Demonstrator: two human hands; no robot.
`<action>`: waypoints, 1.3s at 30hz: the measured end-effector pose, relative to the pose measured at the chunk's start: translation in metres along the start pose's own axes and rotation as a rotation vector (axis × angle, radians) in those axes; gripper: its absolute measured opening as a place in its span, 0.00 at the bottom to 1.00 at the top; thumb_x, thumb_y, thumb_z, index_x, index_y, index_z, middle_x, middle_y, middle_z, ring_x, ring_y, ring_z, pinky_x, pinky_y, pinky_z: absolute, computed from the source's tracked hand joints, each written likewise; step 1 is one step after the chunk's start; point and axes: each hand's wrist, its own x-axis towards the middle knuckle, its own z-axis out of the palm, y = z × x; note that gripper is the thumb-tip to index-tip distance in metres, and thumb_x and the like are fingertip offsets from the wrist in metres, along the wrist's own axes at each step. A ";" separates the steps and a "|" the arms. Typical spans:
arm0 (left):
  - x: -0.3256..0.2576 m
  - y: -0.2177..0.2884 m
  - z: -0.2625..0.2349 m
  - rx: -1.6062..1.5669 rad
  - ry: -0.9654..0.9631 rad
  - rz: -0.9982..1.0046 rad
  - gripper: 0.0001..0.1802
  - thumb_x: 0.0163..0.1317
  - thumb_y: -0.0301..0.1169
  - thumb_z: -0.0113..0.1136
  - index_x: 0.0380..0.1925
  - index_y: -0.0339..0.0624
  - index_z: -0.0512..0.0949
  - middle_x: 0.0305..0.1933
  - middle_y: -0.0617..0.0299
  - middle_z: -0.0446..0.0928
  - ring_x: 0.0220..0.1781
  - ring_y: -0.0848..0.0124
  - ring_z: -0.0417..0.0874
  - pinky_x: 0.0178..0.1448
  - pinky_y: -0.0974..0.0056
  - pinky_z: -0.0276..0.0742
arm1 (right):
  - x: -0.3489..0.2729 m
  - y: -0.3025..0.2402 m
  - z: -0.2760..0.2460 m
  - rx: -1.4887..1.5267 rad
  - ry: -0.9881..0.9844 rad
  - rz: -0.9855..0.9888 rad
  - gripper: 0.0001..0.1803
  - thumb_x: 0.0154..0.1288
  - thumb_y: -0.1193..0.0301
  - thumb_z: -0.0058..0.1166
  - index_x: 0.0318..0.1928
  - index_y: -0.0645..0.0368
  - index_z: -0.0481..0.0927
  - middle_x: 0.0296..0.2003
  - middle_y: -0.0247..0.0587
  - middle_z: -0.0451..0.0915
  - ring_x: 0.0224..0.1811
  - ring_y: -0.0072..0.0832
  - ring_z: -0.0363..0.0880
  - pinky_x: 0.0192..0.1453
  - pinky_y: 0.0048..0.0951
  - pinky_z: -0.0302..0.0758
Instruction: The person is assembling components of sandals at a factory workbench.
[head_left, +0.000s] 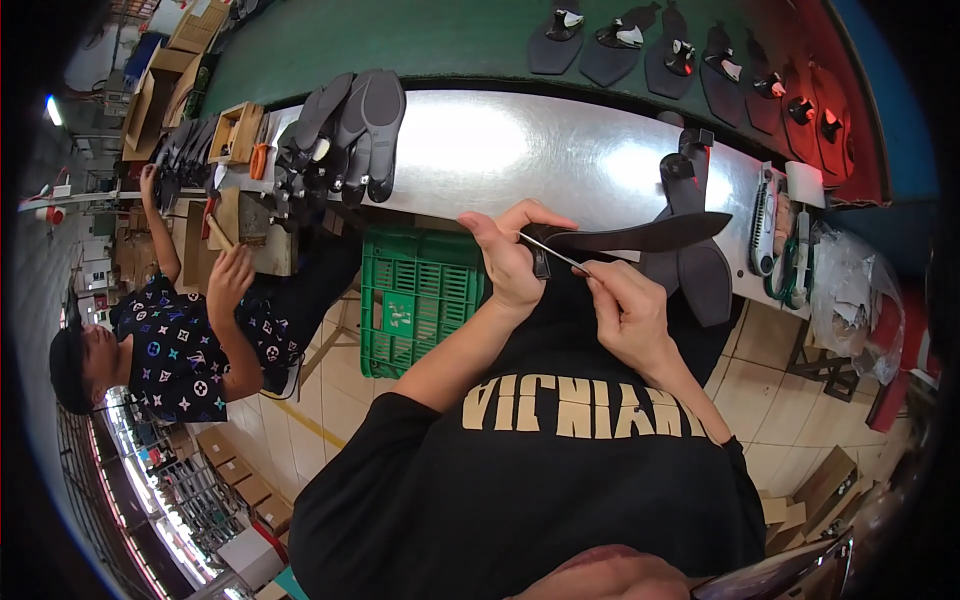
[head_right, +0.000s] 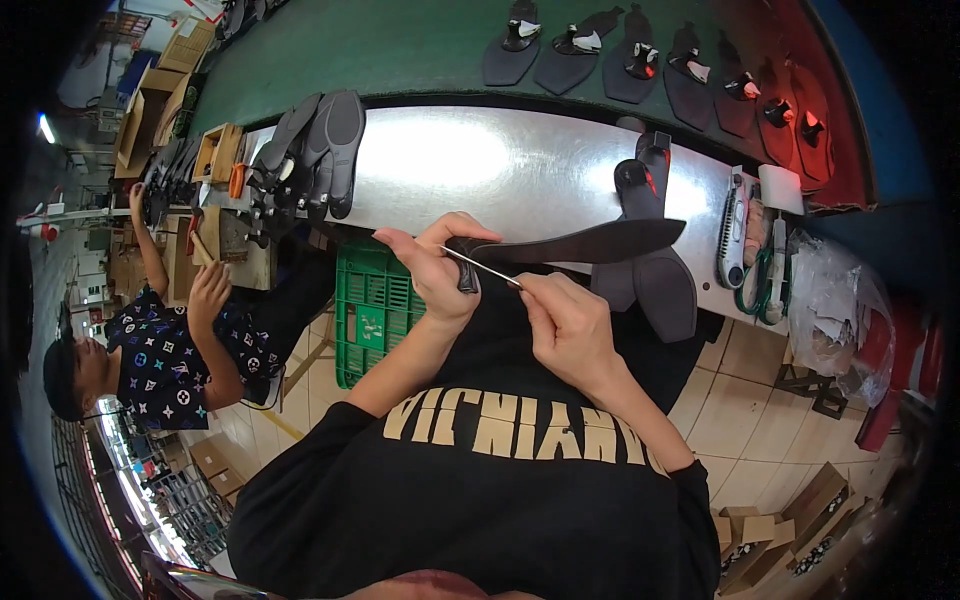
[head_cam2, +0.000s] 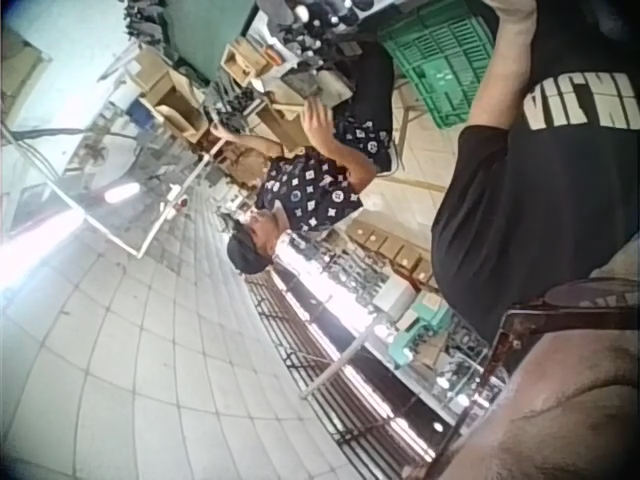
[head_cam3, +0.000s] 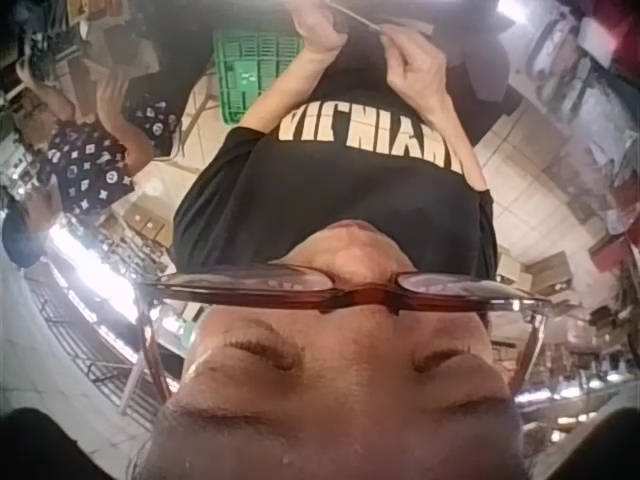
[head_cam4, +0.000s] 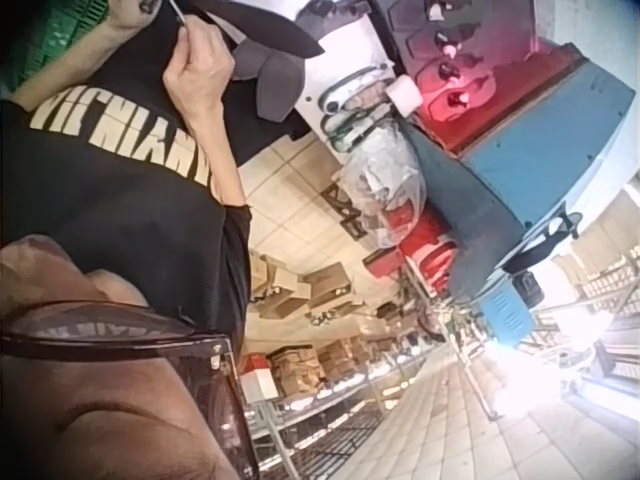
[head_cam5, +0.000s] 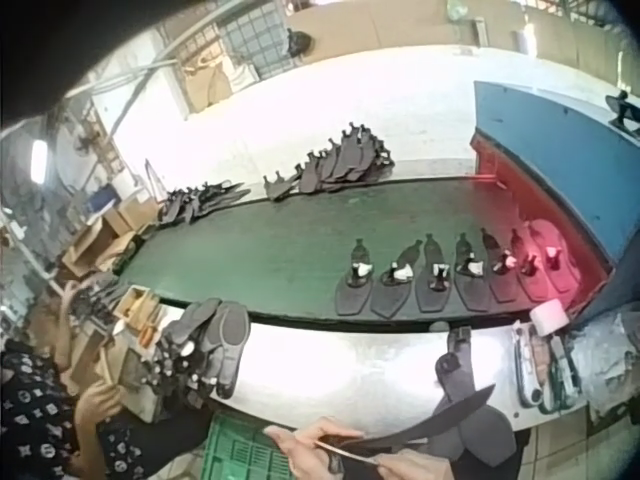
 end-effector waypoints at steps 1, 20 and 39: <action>0.001 -0.001 -0.002 0.000 0.001 0.001 0.58 0.62 0.74 0.06 0.20 0.34 0.77 0.22 0.60 0.74 0.27 0.71 0.72 0.40 0.72 0.65 | 0.000 -0.001 0.000 0.001 -0.021 -0.024 0.08 0.60 0.84 0.55 0.41 0.65 0.80 0.27 0.45 0.78 0.25 0.37 0.78 0.29 0.30 0.73; 0.005 -0.018 0.009 -0.870 0.043 -0.672 0.40 0.66 0.70 0.34 0.23 0.44 0.75 0.26 0.59 0.76 0.32 0.59 0.80 0.45 0.55 0.77 | 0.001 -0.003 0.001 -0.182 0.000 0.010 0.03 0.63 0.78 0.56 0.38 0.62 0.77 0.28 0.48 0.79 0.29 0.46 0.80 0.32 0.38 0.76; 0.017 -0.011 0.014 -0.774 0.078 -0.639 0.48 0.60 0.78 0.26 0.34 0.41 0.75 0.27 0.58 0.75 0.31 0.63 0.77 0.45 0.57 0.75 | -0.006 -0.009 0.001 0.134 -0.033 0.088 0.11 0.65 0.81 0.51 0.46 0.59 0.78 0.28 0.45 0.78 0.25 0.37 0.78 0.30 0.30 0.73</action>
